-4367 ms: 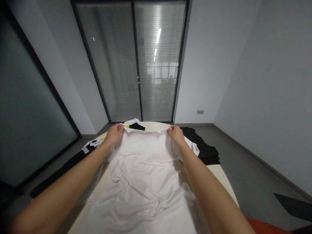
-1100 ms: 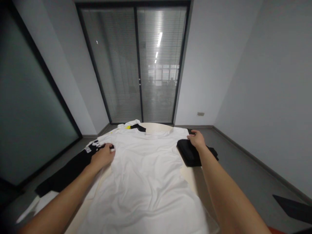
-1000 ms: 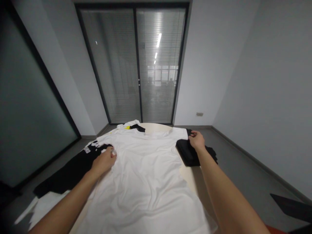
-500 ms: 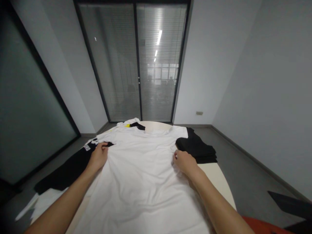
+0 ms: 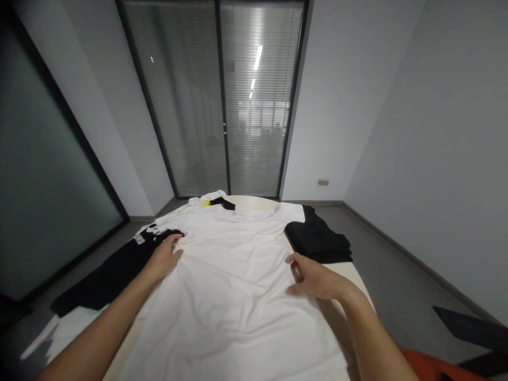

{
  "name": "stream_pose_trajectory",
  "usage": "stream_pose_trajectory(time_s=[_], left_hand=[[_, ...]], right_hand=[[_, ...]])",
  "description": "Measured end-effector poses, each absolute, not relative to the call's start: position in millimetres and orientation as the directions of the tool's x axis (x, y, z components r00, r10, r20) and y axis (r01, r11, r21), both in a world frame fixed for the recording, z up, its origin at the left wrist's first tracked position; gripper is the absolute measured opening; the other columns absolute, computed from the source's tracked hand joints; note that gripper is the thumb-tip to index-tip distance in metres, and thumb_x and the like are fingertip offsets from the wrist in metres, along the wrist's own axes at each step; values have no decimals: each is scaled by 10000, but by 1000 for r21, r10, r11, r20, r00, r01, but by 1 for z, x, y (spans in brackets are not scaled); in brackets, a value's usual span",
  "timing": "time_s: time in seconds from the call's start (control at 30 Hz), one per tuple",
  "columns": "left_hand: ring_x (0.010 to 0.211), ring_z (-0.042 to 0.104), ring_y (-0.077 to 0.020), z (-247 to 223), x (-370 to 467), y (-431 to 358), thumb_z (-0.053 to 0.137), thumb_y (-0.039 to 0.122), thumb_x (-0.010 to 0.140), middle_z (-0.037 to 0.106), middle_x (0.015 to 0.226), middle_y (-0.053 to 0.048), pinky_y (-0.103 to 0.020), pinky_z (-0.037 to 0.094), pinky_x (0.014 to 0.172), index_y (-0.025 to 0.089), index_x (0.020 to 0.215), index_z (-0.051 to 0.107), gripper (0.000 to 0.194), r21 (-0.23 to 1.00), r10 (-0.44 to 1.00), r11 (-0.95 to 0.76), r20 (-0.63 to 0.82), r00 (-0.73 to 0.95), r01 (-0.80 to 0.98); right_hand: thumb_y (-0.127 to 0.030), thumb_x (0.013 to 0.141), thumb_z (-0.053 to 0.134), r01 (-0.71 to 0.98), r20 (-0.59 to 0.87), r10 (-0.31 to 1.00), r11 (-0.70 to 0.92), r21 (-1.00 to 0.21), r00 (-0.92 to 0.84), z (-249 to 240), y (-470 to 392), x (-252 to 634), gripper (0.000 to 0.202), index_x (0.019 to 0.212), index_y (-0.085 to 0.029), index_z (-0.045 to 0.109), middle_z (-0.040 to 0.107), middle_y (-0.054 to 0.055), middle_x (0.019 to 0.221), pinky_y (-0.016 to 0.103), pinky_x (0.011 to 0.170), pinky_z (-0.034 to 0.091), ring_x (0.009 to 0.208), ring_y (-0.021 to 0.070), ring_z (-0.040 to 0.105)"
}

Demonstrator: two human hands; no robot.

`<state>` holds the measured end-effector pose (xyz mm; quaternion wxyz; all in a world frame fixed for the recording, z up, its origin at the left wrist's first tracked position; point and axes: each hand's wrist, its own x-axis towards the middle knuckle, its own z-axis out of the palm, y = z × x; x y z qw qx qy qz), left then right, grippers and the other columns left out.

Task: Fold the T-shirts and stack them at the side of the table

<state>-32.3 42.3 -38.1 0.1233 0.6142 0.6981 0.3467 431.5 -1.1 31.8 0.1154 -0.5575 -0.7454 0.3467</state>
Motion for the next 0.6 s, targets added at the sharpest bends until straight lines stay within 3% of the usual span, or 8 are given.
stream_pose_trajectory(time_s=[0.13, 0.27, 0.5, 0.6], left_hand=[[1270, 553, -267, -34, -30, 38, 561, 132, 838, 584, 1353, -135, -383, 396, 1117, 152, 1315, 535, 478, 541, 939, -17, 297, -172, 841], [1255, 558, -265, -32, -27, 36, 526, 156, 878, 577, 1349, -122, -371, 421, 1090, 160, 1313, 539, 435, 427, 929, -39, 348, -124, 904], [1218, 540, -315, -15, -12, 25, 532, 277, 913, 574, 1305, -137, -451, 440, 1043, 153, 1258, 573, 369, 285, 894, -122, 447, -19, 951], [1145, 576, -267, 5, 15, 9, 511, 306, 949, 627, 1210, -94, -409, 455, 1009, 196, 1173, 615, 270, 331, 883, -351, 429, 192, 876]], right_hand=[[-210, 626, 714, 666, -296, 856, 73, -742, -424, 33, -1, 444, 634, 1220, -235, 495, 531, -39, 844, 213, 627, 438, 716, 118, 519], [-255, 586, 735, 653, -365, 853, -38, -757, -374, 29, 3, 455, 581, 1115, -230, 495, 525, -27, 859, 208, 539, 428, 701, 123, 513], [-355, 520, 826, 755, -542, 768, -121, -645, -340, 25, 3, 464, 532, 895, -214, 477, 578, -35, 725, 228, 491, 394, 557, 110, 508], [-409, 541, 846, 810, -491, 808, -30, -586, -325, 27, 6, 465, 502, 852, -204, 510, 597, -17, 730, 239, 526, 394, 593, 128, 531]])
